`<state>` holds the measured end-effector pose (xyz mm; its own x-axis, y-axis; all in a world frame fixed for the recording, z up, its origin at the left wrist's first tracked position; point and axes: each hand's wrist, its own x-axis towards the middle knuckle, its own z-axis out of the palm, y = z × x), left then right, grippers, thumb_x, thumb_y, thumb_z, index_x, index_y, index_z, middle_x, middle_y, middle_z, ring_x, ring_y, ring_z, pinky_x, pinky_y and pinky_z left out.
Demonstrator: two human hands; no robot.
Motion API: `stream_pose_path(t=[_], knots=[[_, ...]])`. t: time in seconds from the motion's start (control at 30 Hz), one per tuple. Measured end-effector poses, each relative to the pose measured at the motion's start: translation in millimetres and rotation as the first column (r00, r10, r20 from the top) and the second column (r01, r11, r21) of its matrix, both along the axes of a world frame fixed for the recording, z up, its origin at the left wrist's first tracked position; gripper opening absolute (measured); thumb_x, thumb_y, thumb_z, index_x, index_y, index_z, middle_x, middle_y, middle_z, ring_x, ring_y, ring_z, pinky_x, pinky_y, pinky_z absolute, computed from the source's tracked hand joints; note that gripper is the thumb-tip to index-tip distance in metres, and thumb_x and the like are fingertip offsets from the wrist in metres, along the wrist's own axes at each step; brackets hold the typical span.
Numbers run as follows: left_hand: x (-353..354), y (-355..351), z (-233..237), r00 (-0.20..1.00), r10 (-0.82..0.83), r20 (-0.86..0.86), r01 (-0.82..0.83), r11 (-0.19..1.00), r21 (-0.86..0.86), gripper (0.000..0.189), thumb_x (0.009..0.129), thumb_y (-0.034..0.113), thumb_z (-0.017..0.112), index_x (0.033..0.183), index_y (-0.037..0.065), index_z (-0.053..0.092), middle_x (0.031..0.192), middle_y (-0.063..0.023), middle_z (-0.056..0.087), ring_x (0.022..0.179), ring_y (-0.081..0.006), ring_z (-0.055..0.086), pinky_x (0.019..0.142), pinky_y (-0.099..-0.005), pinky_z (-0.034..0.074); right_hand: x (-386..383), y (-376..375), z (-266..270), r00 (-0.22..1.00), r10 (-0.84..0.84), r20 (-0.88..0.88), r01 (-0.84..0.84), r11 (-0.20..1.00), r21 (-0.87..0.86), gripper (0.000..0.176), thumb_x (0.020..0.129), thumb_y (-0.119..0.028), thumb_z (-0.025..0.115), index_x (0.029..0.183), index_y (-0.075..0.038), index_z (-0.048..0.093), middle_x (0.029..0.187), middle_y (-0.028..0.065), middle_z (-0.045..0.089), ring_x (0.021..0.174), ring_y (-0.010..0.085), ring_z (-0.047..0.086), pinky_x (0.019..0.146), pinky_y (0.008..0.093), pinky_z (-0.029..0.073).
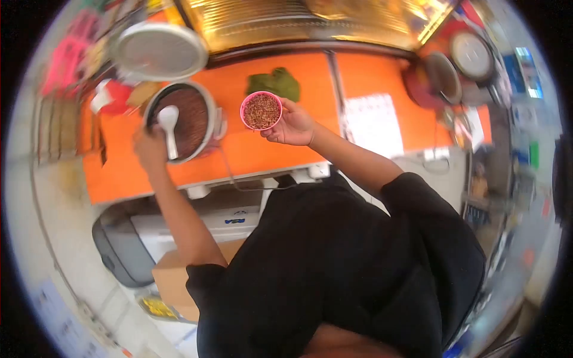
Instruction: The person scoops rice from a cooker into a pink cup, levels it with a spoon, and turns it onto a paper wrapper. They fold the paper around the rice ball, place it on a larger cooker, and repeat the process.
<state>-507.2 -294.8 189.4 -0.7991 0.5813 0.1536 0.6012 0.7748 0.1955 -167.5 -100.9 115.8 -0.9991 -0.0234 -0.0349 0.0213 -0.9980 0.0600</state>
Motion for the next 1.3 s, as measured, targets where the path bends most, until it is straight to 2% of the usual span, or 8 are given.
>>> stream_pose_path(t=[0.2,0.3,0.4,0.67,0.8,0.93,1.13,1.3], knots=[[121,67,4,0.949,-0.241,-0.202,0.312,0.802,0.509,0.026,0.094,0.016,0.065,0.113,-0.001,0.069,0.108,-0.0180,0.070,0.104,-0.0358,0.067,0.092,-0.0463,0.050,215,22,-30,0.695,-0.559,0.452,0.364,0.816,0.450,0.055,0.104,-0.056,0.045,0.136,-0.013,0.057,0.122,0.0111,0.064,0.094,0.0198,0.061,0.073,0.0330,0.051],[220,106,-34,0.842,-0.482,0.243,0.280,0.774,0.567,0.023,0.094,0.013,0.064,0.115,0.002,0.070,0.107,-0.0128,0.071,0.105,-0.0263,0.067,0.089,-0.0373,0.050,281,30,-36,0.136,-0.907,0.399,-0.211,0.366,0.906,0.052,0.102,-0.047,0.058,0.141,-0.012,0.055,0.130,0.0100,0.059,0.102,0.0155,0.061,0.078,0.0296,0.050],[309,154,-84,0.659,-0.612,0.438,0.335,0.760,0.557,0.023,0.095,0.014,0.064,0.116,0.004,0.069,0.110,-0.0127,0.070,0.106,-0.0266,0.067,0.089,-0.0370,0.051,329,45,-85,0.262,-0.921,-0.287,-0.819,-0.369,0.439,0.061,0.090,-0.034,0.075,0.145,-0.018,0.054,0.141,0.0228,0.051,0.107,0.0332,0.059,0.084,0.0444,0.051],[461,284,-202,0.585,-0.728,0.359,0.643,0.685,0.343,0.037,0.087,0.014,0.074,0.122,0.006,0.067,0.119,-0.0158,0.066,0.114,-0.0381,0.059,0.100,-0.0457,0.050,371,62,-123,0.382,-0.924,0.019,-0.886,-0.361,0.290,0.067,0.086,-0.039,0.076,0.146,-0.023,0.052,0.144,0.0252,0.047,0.104,0.0408,0.057,0.088,0.0513,0.049],[474,304,-226,0.697,-0.629,0.344,0.591,0.776,0.222,0.032,0.081,0.015,0.080,0.111,0.008,0.072,0.110,-0.0131,0.068,0.110,-0.0407,0.059,0.096,-0.0457,0.050,417,94,-117,0.205,-0.964,-0.168,-0.608,-0.259,0.750,0.060,0.094,-0.040,0.070,0.139,-0.005,0.050,0.129,0.0230,0.059,0.104,0.0370,0.063,0.090,0.0494,0.052],[479,304,-214,0.695,-0.563,0.448,0.507,0.825,0.252,0.022,0.080,0.015,0.082,0.098,0.006,0.073,0.093,-0.0116,0.074,0.091,-0.0321,0.068,0.081,-0.0423,0.054,505,148,-149,0.012,-0.793,0.609,0.136,0.605,0.785,0.048,0.106,-0.049,0.048,0.121,-0.005,0.058,0.105,0.0084,0.067,0.086,0.0182,0.067,0.072,0.0308,0.053],[493,287,-184,0.699,-0.554,0.452,0.532,0.825,0.190,0.017,0.087,0.020,0.077,0.097,0.007,0.075,0.095,-0.0098,0.076,0.085,-0.0276,0.072,0.074,-0.0376,0.056,556,195,-146,-0.194,-0.798,0.571,-0.088,0.594,0.800,0.058,0.108,-0.053,0.038,0.116,0.000,0.062,0.077,0.0101,0.067,0.053,0.0246,0.061,0.050,0.0316,0.051],[494,281,-193,0.675,-0.729,0.112,0.677,0.672,0.301,0.017,0.089,0.022,0.074,0.104,0.013,0.078,0.112,-0.0102,0.074,0.103,-0.0303,0.068,0.084,-0.0402,0.054,576,191,-154,-0.451,-0.881,0.145,-0.457,0.367,0.810,0.052,0.109,-0.044,0.042,0.114,0.005,0.060,0.095,0.0155,0.065,0.080,0.0305,0.064,0.073,0.0427,0.053]])
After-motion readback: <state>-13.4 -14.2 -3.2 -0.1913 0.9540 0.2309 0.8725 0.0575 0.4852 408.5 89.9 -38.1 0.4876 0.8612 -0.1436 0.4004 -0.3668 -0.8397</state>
